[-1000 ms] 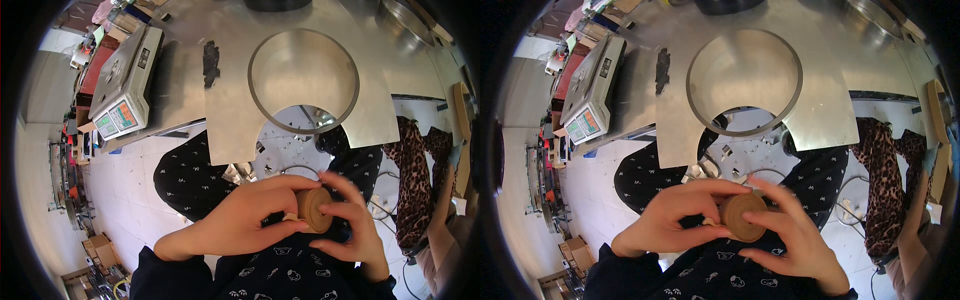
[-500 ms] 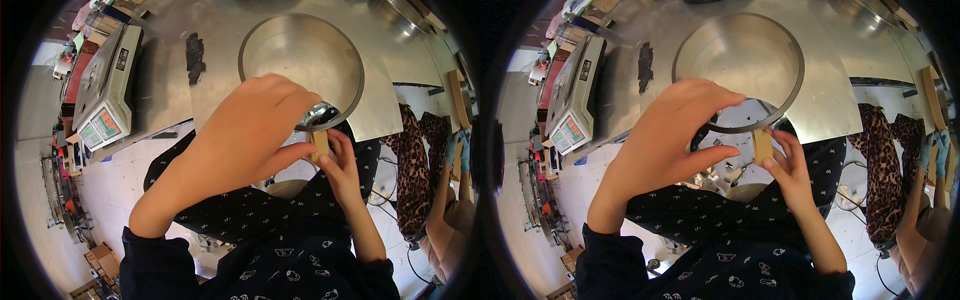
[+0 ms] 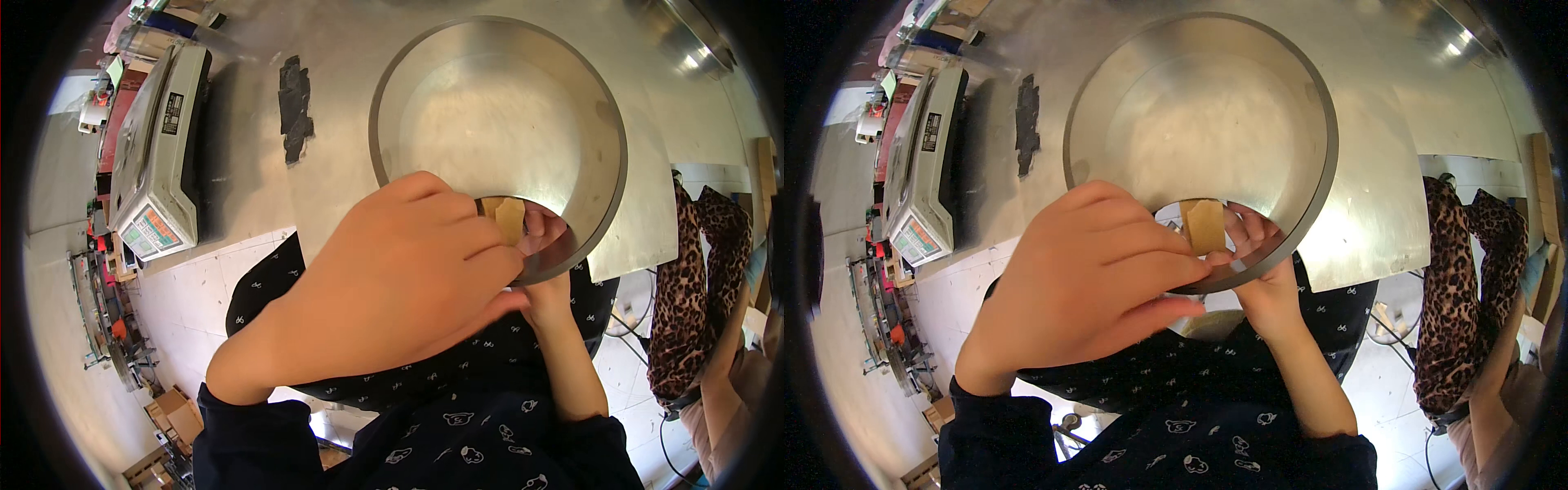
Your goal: Assembling black and wooden-style circular rings by fitting them together and applying protective tape.
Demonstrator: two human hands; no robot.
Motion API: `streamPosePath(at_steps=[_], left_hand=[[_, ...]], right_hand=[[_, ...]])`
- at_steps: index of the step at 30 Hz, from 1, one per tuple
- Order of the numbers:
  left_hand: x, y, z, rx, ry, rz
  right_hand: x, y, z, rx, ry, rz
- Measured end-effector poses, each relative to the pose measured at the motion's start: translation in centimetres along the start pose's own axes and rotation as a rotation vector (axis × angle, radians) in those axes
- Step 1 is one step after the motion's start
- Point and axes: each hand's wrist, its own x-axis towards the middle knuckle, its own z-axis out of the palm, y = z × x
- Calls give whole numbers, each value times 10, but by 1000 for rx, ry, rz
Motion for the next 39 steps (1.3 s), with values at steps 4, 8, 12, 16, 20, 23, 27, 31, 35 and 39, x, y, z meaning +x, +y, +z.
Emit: streamPosePath(at_steps=[4,8,12,16,20,23,27,31,35,39], left_hand=[[15,-15,-17,-21,173,-41],[28,-28,-12,117,99,-61],[31,-25,-9,96,-25,-34],[31,-30,0,-22,10,-69],[28,-23,-1,-168,-10,-210],[28,-22,-5,-159,2,-228],[27,-22,-2,-41,62,-81],[23,-21,7,-124,-14,-136],[25,-20,3,-105,94,-115],[26,-22,6,-91,141,-64]], right_hand=[[3,6,-6,-94,-74,-60],[6,10,-7,3,-196,-207],[0,9,-2,-6,-100,-148],[0,13,1,-74,-70,-182],[-5,4,17,-168,-74,-163],[-4,11,32,-259,-13,-295],[-3,17,25,-605,102,-469],[-19,21,14,-898,160,-506],[-30,24,12,-879,172,-586],[-33,27,6,-912,233,-657]])
